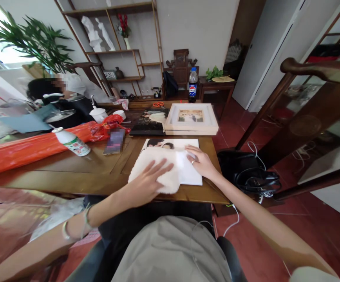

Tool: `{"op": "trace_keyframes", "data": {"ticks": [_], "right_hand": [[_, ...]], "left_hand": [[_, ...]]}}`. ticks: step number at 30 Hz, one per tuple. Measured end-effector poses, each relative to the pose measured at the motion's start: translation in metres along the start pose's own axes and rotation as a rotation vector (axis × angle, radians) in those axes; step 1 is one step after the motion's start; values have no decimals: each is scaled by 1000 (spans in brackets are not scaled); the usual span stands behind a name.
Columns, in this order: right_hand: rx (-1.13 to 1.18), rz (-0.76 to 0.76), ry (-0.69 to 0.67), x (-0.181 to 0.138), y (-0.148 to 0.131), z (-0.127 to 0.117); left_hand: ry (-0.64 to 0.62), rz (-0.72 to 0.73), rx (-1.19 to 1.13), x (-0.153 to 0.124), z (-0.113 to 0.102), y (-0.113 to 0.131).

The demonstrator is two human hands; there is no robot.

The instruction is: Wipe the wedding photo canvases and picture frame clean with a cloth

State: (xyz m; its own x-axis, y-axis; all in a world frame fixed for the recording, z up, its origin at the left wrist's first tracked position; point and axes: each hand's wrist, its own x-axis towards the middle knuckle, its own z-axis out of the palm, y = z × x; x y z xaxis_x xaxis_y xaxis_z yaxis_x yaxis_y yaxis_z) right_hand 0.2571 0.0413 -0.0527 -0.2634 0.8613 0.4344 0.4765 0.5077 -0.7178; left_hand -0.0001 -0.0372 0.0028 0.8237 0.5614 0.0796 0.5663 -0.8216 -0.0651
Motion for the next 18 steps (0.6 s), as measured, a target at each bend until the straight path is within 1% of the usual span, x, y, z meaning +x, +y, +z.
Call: {"op": "trace_keyframes", "data": {"ticks": [2,4,6,9,11,13,15,16,18], "right_hand": [[5,-17,-11,0,0,0],[3,-17,-9,0,0,0],[-3,-3,2,0,1,0],[-2,-4,10,0,1,0],[5,-18,10,0,1,0],[13,-27,14,0,1,0],[16,-26,20,0,1,1],[17,-22,22,0,1,1],[18,-18,23,0,1,1]], "left_hand": [[10,34,-23,-11,-2,13],[5,32,-32,-13,-2,10],[-15,3,-18,-6,-2,-9],[-42,-30,12,14,1,-57],[-20,-64,7,29,4,-89],[17,-116,0,42,7,-114],[40,-136,1,49,10,-125],[46,-131,5,50,10,-126],[62,-110,22,47,9,-120]]}}
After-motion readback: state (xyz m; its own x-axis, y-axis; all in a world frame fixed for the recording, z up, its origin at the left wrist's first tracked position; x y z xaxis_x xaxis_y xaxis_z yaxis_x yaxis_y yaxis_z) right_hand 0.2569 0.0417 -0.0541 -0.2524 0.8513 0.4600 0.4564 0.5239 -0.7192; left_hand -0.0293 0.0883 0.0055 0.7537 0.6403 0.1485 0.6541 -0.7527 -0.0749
